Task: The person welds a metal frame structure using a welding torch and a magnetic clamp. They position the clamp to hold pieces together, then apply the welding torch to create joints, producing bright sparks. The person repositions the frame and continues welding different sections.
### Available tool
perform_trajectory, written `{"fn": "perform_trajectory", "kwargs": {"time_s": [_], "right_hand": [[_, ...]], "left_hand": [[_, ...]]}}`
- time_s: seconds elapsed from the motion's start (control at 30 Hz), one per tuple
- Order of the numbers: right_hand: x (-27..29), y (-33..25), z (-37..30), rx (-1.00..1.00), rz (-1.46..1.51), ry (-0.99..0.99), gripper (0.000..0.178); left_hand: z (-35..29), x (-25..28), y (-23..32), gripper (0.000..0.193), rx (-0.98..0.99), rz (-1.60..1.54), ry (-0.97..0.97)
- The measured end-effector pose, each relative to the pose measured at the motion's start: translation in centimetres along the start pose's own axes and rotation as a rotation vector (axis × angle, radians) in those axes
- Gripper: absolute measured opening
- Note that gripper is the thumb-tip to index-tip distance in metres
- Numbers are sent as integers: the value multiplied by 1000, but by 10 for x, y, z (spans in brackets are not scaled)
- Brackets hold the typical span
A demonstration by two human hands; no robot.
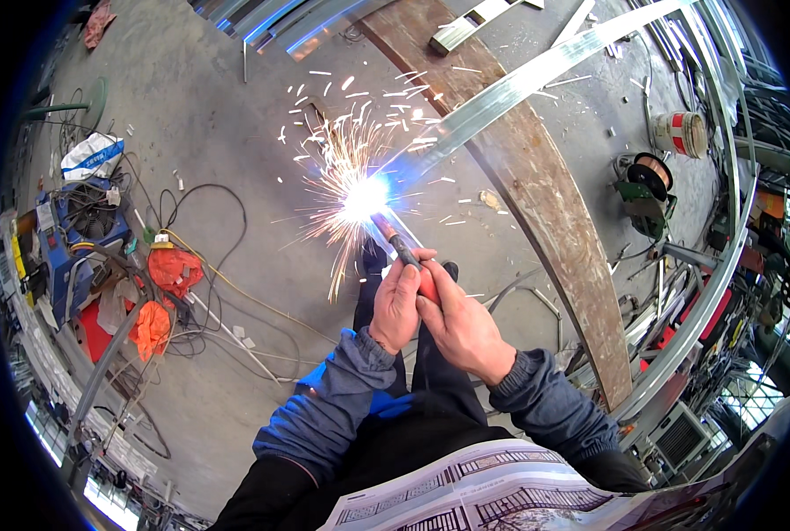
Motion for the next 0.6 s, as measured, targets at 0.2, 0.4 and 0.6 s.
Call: {"fn": "perform_trajectory", "kwargs": {"time_s": [0.2,0.4,0.6], "right_hand": [[-1,6,-10,-27,-28,36,58],[0,5,-10,-42,-30,26,59],[1,2,-6,-52,1,10,58]], "left_hand": [[3,1,2,44,-52,263,-37],[0,-4,-7,45,23,12,-51],[-1,-3,-6,45,46,-10,-37]]}}
Point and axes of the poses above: each hand's wrist, its own z-axis towards the middle knuckle, its own x-axis out of the back of the hand, y = z × x, the point moved 6 cm from there along z, towards the middle knuckle, and after that the axes turned 14 degrees about x, right-handed, at the moved point
